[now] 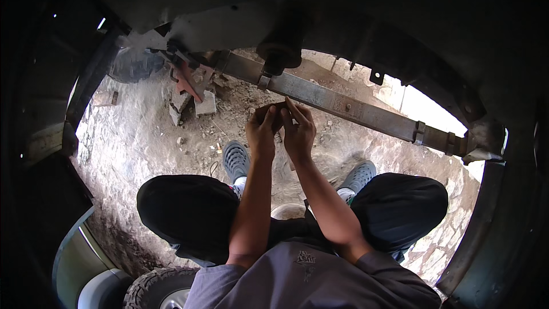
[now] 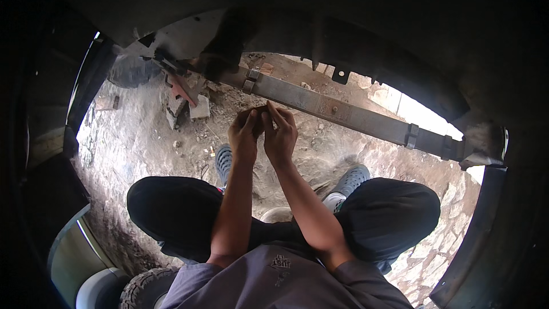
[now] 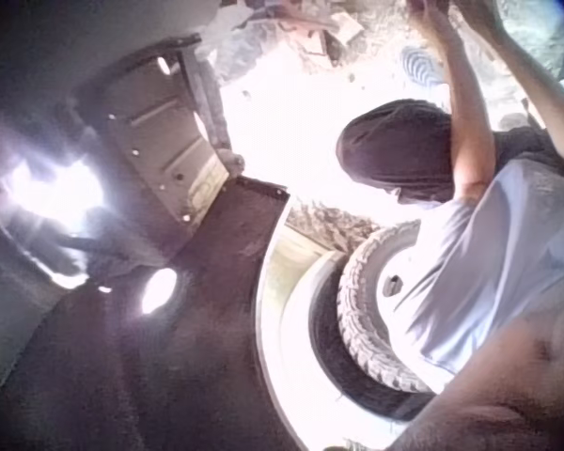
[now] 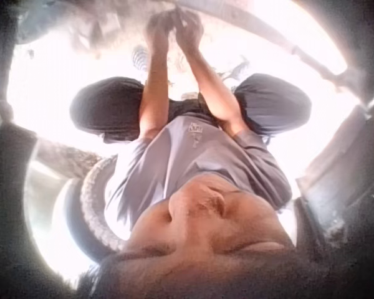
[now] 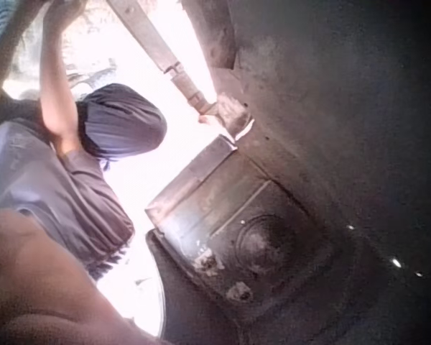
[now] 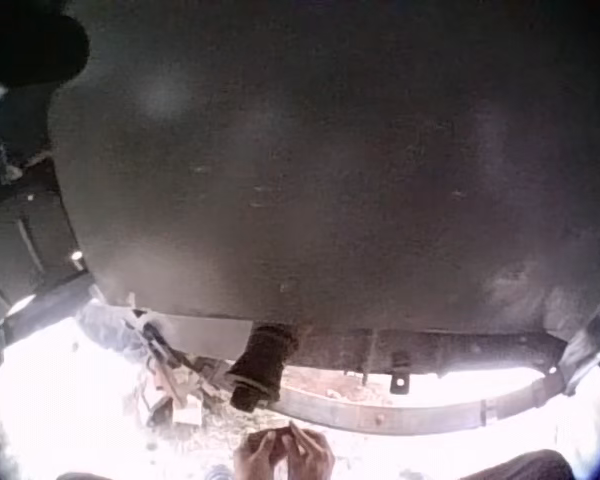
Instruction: The person sits beneath a vehicle and uses a hammer and a metal bar to repeatedly strike and adjust a component of the undercarriage. The person continues to hit and reposition the metal bar against the vehicle part throughout the clip.
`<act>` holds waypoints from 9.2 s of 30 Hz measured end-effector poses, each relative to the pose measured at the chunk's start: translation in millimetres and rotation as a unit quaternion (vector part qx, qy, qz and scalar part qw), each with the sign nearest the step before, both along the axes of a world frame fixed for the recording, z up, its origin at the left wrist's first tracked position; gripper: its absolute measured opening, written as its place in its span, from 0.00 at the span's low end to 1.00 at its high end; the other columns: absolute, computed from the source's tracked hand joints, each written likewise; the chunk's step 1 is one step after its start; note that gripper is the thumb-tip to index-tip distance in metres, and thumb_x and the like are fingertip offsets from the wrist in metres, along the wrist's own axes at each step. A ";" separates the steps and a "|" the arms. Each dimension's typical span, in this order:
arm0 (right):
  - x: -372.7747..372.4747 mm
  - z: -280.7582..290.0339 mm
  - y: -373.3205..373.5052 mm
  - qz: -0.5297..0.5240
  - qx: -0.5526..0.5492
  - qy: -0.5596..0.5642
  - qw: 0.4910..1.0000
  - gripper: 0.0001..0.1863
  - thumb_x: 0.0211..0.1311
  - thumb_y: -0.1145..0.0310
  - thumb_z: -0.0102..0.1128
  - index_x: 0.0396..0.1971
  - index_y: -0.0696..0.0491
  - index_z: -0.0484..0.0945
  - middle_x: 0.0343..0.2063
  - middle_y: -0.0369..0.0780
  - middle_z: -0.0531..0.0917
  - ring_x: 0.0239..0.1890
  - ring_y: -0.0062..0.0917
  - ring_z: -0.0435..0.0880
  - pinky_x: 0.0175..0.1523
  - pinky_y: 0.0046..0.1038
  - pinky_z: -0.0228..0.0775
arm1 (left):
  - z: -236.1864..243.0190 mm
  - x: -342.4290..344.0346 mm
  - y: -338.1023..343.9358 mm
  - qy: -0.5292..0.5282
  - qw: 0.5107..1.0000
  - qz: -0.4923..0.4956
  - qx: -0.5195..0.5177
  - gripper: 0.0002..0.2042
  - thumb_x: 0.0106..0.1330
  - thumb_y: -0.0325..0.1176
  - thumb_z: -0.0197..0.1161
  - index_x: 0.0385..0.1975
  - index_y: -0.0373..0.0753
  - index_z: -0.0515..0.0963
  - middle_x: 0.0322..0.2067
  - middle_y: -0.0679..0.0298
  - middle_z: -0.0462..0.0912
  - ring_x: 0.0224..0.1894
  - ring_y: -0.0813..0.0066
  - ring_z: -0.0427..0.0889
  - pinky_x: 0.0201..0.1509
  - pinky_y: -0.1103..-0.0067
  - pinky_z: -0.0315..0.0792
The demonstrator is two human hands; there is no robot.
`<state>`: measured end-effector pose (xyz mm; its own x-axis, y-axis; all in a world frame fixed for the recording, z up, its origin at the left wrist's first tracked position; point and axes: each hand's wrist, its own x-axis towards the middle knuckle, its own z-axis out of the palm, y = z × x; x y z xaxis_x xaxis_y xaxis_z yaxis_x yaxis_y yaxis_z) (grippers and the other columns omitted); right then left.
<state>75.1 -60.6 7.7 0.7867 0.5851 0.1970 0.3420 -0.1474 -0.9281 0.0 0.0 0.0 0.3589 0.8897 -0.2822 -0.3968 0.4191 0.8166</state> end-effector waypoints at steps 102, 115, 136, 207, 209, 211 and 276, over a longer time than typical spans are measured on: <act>-0.1 -9.8 -13.3 0.005 0.026 0.073 0.997 0.15 0.59 0.80 0.53 0.37 0.55 0.89 0.33 0.42 0.88 0.35 0.27 0.88 0.44 0.28 0.79 | 39.0 42.5 125.9 0.555 0.778 -0.056 0.289 0.31 0.43 0.41 0.86 0.46 0.34 0.82 0.43 0.49 0.89 0.46 0.51 0.89 0.54 0.65 0.81; 119.1 21.4 43.9 0.006 -0.054 -0.225 0.973 0.14 0.63 0.71 0.62 0.49 0.47 0.84 0.47 0.41 0.86 0.51 0.37 0.85 0.57 0.38 0.74 | 49.1 47.0 119.0 0.548 0.780 -0.060 0.295 0.33 0.42 0.41 0.87 0.48 0.34 0.80 0.46 0.49 0.87 0.52 0.48 0.86 0.57 0.62 0.78; 136.3 1.3 33.0 0.081 -0.261 -0.216 0.937 0.20 0.75 0.50 0.52 0.41 0.50 0.86 0.42 0.42 0.89 0.47 0.43 0.87 0.55 0.44 0.78 | 48.7 45.4 113.4 0.539 0.790 -0.060 0.285 0.35 0.43 0.45 0.87 0.49 0.32 0.80 0.46 0.48 0.88 0.50 0.51 0.88 0.56 0.65 0.80; 130.6 -1.4 28.4 0.029 -0.252 -0.189 0.949 0.17 0.71 0.53 0.55 0.40 0.49 0.88 0.36 0.47 0.89 0.42 0.45 0.88 0.52 0.45 0.78 | -22.3 51.4 104.7 0.541 0.827 0.094 0.125 0.32 0.44 0.55 0.85 0.43 0.38 0.84 0.41 0.56 0.91 0.46 0.54 0.90 0.48 0.64 0.81; 132.6 0.9 29.4 0.029 -0.255 -0.183 0.949 0.17 0.71 0.53 0.55 0.41 0.48 0.88 0.37 0.47 0.89 0.42 0.45 0.89 0.51 0.45 0.79 | -7.6 56.1 104.6 0.561 0.812 0.092 0.131 0.33 0.44 0.55 0.85 0.43 0.37 0.84 0.41 0.56 0.91 0.46 0.54 0.90 0.48 0.64 0.81; 131.5 0.8 28.3 0.024 -0.246 -0.174 0.953 0.18 0.71 0.52 0.55 0.41 0.47 0.89 0.37 0.47 0.89 0.42 0.45 0.89 0.52 0.45 0.79 | -7.7 55.4 105.2 0.555 0.818 0.078 0.134 0.33 0.45 0.55 0.85 0.43 0.37 0.83 0.40 0.55 0.91 0.46 0.54 0.90 0.49 0.63 0.81; 132.4 0.0 30.0 0.006 -0.265 -0.156 0.952 0.17 0.70 0.51 0.56 0.42 0.45 0.89 0.36 0.46 0.90 0.41 0.44 0.89 0.51 0.44 0.80 | 9.4 49.6 80.2 0.424 0.897 0.092 0.085 0.18 0.54 0.50 0.81 0.29 0.40 0.91 0.24 0.64 0.90 0.27 0.70 0.90 0.36 0.71 0.80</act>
<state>207.4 -30.6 7.7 0.7306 0.6762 0.0952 0.5936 -0.5599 -0.5780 49.6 80.2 9.4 -0.0779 0.9680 -0.2386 0.3475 0.2507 0.9035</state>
